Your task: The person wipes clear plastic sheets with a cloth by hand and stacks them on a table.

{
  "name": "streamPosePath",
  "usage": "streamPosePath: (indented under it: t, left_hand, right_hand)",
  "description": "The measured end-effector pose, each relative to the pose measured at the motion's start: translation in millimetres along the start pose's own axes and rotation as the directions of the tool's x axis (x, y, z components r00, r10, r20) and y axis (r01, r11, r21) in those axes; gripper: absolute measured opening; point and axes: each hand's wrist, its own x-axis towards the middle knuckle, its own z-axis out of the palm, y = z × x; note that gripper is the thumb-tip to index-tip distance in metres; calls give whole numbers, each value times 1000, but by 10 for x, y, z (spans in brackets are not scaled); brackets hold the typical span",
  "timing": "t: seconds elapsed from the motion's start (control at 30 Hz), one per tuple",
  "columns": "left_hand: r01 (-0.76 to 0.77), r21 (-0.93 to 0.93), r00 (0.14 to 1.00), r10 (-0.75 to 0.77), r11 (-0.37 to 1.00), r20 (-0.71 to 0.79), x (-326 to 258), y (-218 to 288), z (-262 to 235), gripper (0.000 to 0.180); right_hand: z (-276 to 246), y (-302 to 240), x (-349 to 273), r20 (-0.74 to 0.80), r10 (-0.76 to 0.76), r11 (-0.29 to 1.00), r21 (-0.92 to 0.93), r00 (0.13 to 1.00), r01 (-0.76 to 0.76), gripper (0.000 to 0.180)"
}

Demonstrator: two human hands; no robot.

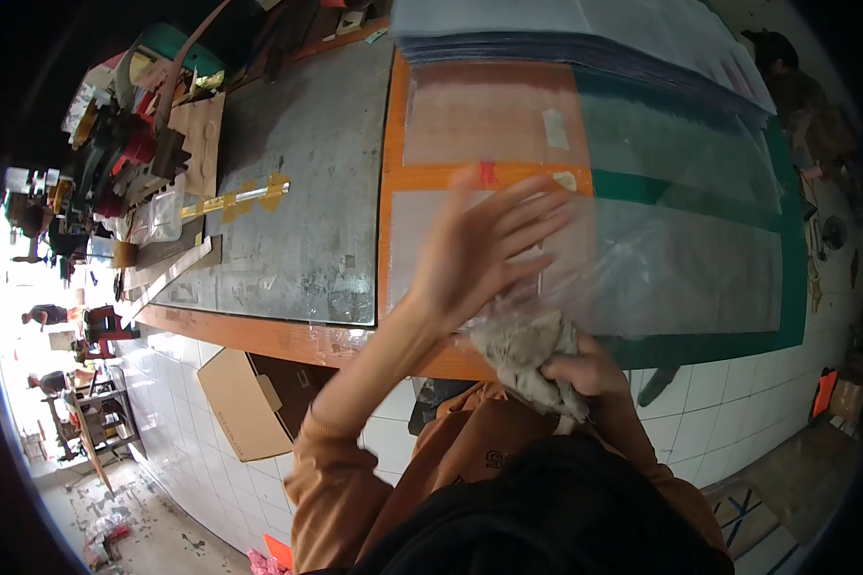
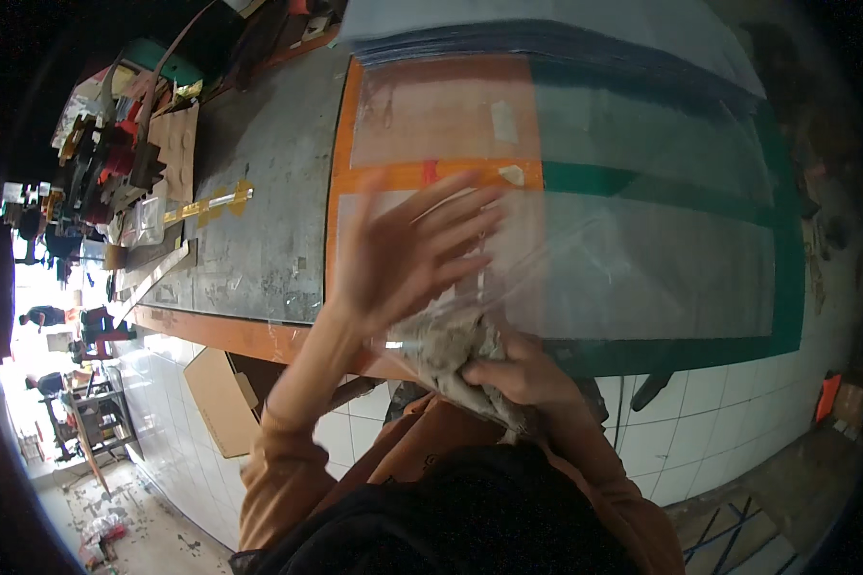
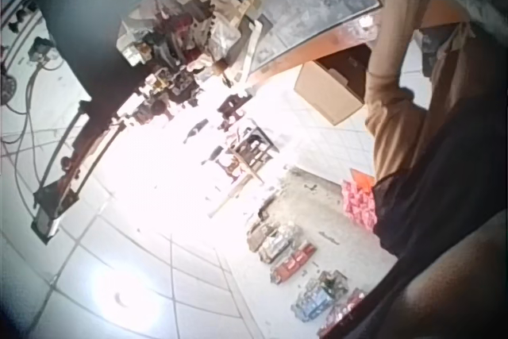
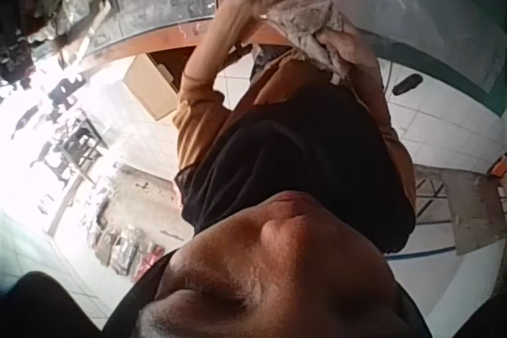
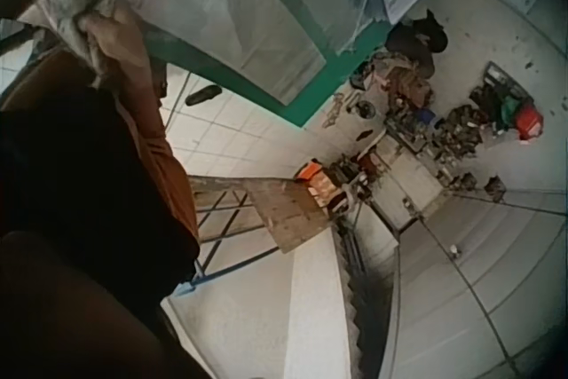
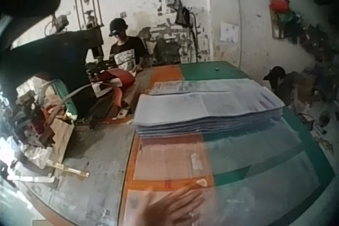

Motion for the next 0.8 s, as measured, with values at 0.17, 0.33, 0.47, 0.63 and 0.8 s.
streamPosePath:
  t: [0.17, 0.33, 0.47, 0.63, 0.8]
  left_hand:
    - [-470, 220, 796, 518, 855, -312, -607, -768, 146, 56]
    - [-481, 145, 706, 480, 865, -521, -548, -546, 157, 37]
    - [-375, 158, 748, 399, 913, -530, -566, -545, 185, 35]
    - [97, 835, 628, 618, 542, -474, -832, -891, 88, 30]
    - [313, 920, 597, 704, 237, -384, -1076, -861, 135, 20]
  right_hand:
    - [244, -23, 98, -79, -270, 953, -165, 960, 254, 50]
    - [215, 105, 62, 215, -363, 645, -645, 907, 411, 38]
    - [175, -56, 60, 230, -281, 809, -465, 932, 359, 45]
    - [243, 35, 48, -218, -272, 947, -234, 937, 220, 42]
    - [-133, 333, 169, -441, -412, 911, -228, 797, 344, 48]
